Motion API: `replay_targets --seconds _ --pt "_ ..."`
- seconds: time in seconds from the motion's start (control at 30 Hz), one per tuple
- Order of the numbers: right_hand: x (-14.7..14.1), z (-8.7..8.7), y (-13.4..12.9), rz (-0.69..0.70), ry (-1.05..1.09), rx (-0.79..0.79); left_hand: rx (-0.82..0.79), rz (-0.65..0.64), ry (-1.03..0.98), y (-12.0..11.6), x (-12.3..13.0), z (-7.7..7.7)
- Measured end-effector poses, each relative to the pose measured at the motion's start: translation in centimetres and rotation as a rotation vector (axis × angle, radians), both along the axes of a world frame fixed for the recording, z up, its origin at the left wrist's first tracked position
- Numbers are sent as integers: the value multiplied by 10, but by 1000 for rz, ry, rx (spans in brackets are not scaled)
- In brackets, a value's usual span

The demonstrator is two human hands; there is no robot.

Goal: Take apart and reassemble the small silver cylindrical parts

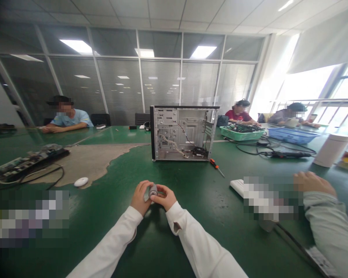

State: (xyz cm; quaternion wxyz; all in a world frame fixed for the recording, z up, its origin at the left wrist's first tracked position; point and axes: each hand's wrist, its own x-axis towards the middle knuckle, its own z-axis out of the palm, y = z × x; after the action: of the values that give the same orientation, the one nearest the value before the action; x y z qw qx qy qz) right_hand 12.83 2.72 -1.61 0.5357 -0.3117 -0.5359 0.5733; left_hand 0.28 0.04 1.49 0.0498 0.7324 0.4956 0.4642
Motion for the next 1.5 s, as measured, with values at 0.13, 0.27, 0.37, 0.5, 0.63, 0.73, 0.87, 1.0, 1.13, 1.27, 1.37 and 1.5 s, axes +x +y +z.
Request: replay_targets --seconds 0.13,0.27,0.37,0.5,0.63,0.73,0.87,1.0,1.13,1.27,1.37,1.5 --pt "-1 1 -1 -78 34 -25 -210 -20 -303 4 1 -8" --pt "1 3 -5 -95 -39 28 -544 -128 -755 13 -3 -13" --pt "5 8 -9 -112 -186 217 -662 -182 -980 17 -4 -13" --pt "8 15 -16 -119 -416 505 -675 -204 -1025 16 -3 -13" --pt "8 18 -19 -136 -501 605 -633 -168 -1023 15 -2 -14" --pt "8 17 -19 -152 -485 627 -618 -196 -1040 14 -2 -13" --pt "7 15 -18 -158 -465 627 -620 -219 -1103 12 -2 -9" --pt "7 16 -17 -169 -459 616 -644 -235 -1192 9 -2 -5" --pt "6 16 -16 -196 -457 577 -678 -256 -1269 8 -2 -3" --pt "5 13 -14 -234 -466 477 -720 -315 -1372 9 -4 -4" --pt "4 11 -13 -240 -502 417 -752 -380 -1403 9 -4 -4" --pt "3 9 -13 -190 -513 359 -774 -448 -1353 8 -5 -4"
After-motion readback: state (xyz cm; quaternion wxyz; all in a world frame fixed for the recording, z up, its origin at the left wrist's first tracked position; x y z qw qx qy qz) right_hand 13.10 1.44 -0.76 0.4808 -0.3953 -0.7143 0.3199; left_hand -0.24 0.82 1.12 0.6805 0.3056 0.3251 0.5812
